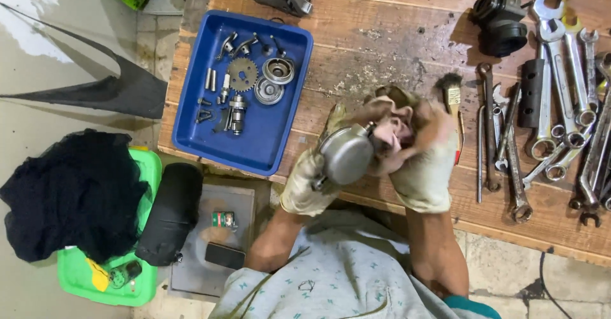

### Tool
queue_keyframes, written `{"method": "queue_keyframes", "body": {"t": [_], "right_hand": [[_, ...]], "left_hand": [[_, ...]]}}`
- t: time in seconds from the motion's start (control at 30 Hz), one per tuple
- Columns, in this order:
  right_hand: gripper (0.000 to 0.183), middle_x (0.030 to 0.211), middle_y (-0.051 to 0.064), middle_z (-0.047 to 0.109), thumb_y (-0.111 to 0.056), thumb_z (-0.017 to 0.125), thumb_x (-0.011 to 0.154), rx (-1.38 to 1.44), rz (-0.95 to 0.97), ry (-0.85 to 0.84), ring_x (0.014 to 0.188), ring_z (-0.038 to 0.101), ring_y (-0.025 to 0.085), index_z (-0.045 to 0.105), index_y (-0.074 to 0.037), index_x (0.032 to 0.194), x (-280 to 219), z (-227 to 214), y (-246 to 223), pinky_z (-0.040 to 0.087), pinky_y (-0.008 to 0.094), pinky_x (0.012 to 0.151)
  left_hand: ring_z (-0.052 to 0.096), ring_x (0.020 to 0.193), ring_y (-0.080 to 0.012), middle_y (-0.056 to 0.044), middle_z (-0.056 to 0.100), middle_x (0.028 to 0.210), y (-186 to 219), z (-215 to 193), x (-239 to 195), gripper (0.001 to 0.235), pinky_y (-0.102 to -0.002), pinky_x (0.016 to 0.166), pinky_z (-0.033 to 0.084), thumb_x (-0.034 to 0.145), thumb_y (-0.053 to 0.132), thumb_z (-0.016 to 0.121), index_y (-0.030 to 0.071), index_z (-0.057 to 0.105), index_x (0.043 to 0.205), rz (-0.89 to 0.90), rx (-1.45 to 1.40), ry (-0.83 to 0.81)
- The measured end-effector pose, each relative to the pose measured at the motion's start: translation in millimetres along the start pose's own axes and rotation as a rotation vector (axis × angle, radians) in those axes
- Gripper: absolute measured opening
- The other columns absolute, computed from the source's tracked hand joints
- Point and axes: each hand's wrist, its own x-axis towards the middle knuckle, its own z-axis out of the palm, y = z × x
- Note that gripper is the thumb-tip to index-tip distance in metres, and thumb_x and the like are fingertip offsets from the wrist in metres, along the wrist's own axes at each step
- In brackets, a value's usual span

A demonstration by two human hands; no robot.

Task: Cleaning a motorcycle engine component using a brush and a cloth at a workbench.

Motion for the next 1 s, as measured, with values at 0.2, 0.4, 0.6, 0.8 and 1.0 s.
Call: {"method": "queue_keyframes", "body": {"t": [0.2, 0.4, 0.6, 0.8, 1.0], "right_hand": [[0.033, 0.144, 0.017, 0.061, 0.017, 0.062, 0.07, -0.612, -0.248, -0.344, 0.14, 0.06, 0.035, 0.07, -0.005, 0.093, -20.6, -1.4, -3.5, 0.054, 0.054, 0.122], [0.007, 0.045, 0.008, 0.06, -0.01, 0.08, 0.091, -0.662, 0.001, 0.11, 0.035, 0.06, 0.014, 0.075, -0.007, 0.095, -8.0, -3.0, 20.1, 0.044, 0.022, 0.033], [0.01, 0.054, 0.007, 0.061, -0.009, 0.07, 0.091, -0.581, 0.079, 0.257, 0.042, 0.055, 0.01, 0.071, -0.006, 0.081, 5.9, 25.9, 2.1, 0.041, 0.023, 0.038], [0.063, 0.103, 0.009, 0.075, -0.065, 0.041, 0.102, -0.366, -0.273, 0.006, 0.091, 0.079, 0.019, 0.061, -0.006, 0.113, -10.6, 18.4, -0.6, 0.071, 0.032, 0.082], [0.022, 0.151, 0.021, 0.055, -0.002, 0.065, 0.102, -0.525, -0.576, -0.115, 0.144, 0.048, 0.035, 0.071, 0.0, 0.123, -22.7, -10.6, 48.8, 0.04, 0.051, 0.12]], "left_hand": [[0.074, 0.084, -0.0401, -0.026, 0.072, 0.098, -5.7, -2.2, 8.3, 0.036, -0.05, 0.074, 0.062, 0.084, 0.017, 0.067, -0.003, 0.066, 0.114, -0.071, -0.022, 0.041], [0.067, 0.085, -0.0186, -0.014, 0.073, 0.093, -8.1, -17.8, 8.1, 0.022, -0.037, 0.071, 0.06, 0.089, 0.008, 0.064, -0.003, 0.072, 0.106, 0.048, 0.583, -0.093], [0.065, 0.091, -0.0193, -0.02, 0.071, 0.096, -16.5, -4.2, 8.4, 0.032, -0.035, 0.08, 0.06, 0.087, -0.002, 0.063, -0.006, 0.067, 0.118, 0.277, 1.078, -0.168], [0.071, 0.099, -0.0225, -0.012, 0.073, 0.111, -23.9, -44.6, 29.5, 0.057, -0.033, 0.086, 0.061, 0.095, 0.046, 0.064, -0.001, 0.066, 0.127, 0.244, 0.751, -0.205], [0.07, 0.072, -0.0241, -0.014, 0.076, 0.08, -34.8, -41.4, 41.3, 0.023, -0.036, 0.065, 0.054, 0.086, 0.009, 0.063, 0.003, 0.071, 0.106, 0.452, 1.129, -0.083]]}}
